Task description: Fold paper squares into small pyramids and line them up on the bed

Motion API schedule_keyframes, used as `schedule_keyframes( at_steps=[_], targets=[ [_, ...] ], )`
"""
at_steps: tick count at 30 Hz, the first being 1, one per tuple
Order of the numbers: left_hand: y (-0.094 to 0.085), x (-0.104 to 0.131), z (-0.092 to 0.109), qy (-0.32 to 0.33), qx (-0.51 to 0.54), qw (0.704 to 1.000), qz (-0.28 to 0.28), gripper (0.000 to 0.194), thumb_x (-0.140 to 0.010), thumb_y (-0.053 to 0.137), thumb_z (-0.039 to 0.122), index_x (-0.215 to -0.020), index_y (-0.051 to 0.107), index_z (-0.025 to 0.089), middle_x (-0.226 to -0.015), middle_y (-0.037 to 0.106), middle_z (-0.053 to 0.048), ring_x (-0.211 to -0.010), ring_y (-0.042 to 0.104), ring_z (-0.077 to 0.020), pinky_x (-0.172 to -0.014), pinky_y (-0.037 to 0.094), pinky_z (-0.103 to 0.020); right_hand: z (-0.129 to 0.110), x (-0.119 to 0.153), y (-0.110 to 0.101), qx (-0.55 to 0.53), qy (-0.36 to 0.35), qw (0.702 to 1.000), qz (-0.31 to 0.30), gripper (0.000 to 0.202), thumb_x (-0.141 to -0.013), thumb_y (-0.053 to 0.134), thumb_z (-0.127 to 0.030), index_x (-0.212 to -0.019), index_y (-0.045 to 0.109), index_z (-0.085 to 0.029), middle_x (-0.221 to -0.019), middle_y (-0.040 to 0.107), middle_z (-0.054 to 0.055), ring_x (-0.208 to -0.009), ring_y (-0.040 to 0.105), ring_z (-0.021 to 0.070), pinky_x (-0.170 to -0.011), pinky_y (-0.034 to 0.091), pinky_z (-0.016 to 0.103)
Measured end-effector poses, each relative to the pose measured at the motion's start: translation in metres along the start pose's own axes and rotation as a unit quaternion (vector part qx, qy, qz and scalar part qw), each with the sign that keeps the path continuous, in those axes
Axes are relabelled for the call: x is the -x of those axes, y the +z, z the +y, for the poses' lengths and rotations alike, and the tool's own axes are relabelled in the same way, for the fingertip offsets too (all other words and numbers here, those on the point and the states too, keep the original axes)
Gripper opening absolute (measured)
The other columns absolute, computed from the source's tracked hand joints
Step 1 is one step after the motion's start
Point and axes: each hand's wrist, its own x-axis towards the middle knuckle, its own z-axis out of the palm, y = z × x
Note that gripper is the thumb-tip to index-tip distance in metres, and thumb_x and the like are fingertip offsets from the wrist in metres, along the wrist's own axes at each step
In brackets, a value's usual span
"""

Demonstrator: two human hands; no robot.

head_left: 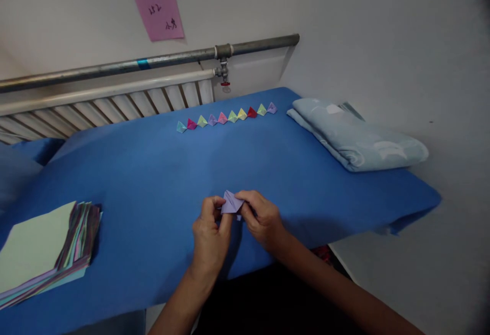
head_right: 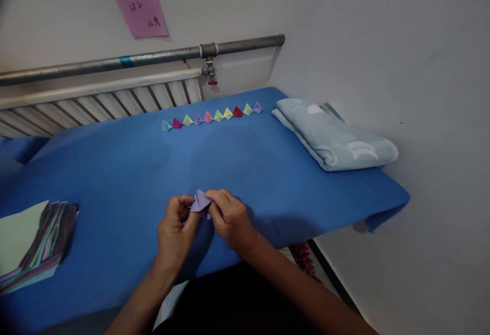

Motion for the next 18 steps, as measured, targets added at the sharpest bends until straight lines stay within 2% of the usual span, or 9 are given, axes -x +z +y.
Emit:
schedule_keyframes(
  at_steps=[4, 8, 11, 14, 18],
  targets=[
    [-0.003, 0.0, 0.004, -0.018, 0.09, 0.995, -0.029, 0.012, -0.081, 0.057, 0.027, -0.091, 0.053, 0.022, -0.083, 0.067, -0.001, -0.077, 0.065, -0.0141, -0.073, 0.05, -0.028, -0.004, 0.001, -0.001, -0.059, 0.043, 0.997, 0.014, 0.022, -0.091, 0.043, -0.019, -0.098, 0.063, -0.025, -0.082, 0.066, 0.002, -0.072, 0.063, 0.0144, -0.068, 0.053, 0.028],
    [-0.013, -0.002, 0.008, -0.083, 0.202, 0.974, -0.067, 0.015, -0.075, 0.059, 0.022, -0.09, 0.058, 0.021, -0.086, 0.066, -0.001, -0.082, 0.063, -0.0136, -0.075, 0.05, -0.026, -0.005, 0.002, 0.0, -0.123, 0.073, 0.99, 0.007, 0.023, -0.09, 0.043, -0.018, -0.092, 0.064, -0.026, -0.084, 0.063, 0.001, -0.064, 0.06, 0.0121, -0.06, 0.052, 0.027],
    [-0.019, -0.003, 0.007, -0.137, 0.25, 0.954, -0.096, 0.017, -0.078, 0.059, 0.027, -0.093, 0.061, 0.02, -0.085, 0.065, 0.0, -0.079, 0.061, -0.0124, -0.074, 0.048, -0.026, -0.006, 0.002, 0.001, -0.147, 0.065, 0.987, -0.002, 0.023, -0.09, 0.042, -0.018, -0.089, 0.064, -0.025, -0.088, 0.062, 0.002, -0.056, 0.056, 0.0091, -0.054, 0.051, 0.025],
    [-0.022, -0.005, 0.004, -0.18, 0.267, 0.944, -0.068, 0.016, -0.077, 0.064, 0.033, -0.084, 0.061, 0.019, -0.074, 0.062, 0.003, -0.067, 0.056, -0.0089, -0.065, 0.045, -0.022, -0.009, 0.002, 0.002, -0.135, 0.045, 0.99, -0.026, 0.025, -0.09, 0.04, -0.017, -0.089, 0.064, -0.024, -0.089, 0.062, 0.003, -0.063, 0.059, 0.0109, -0.059, 0.053, 0.026],
    [-0.021, -0.006, 0.001, -0.186, 0.276, 0.943, -0.028, 0.022, -0.066, 0.074, 0.027, -0.079, 0.058, 0.019, -0.068, 0.06, 0.005, -0.061, 0.054, -0.0072, -0.059, 0.043, -0.02, -0.014, 0.0, -0.002, -0.151, 0.044, 0.985, -0.068, 0.023, -0.085, 0.043, -0.015, -0.092, 0.064, -0.023, -0.093, 0.064, 0.004, -0.078, 0.062, 0.015, -0.067, 0.053, 0.03]
  ],
)
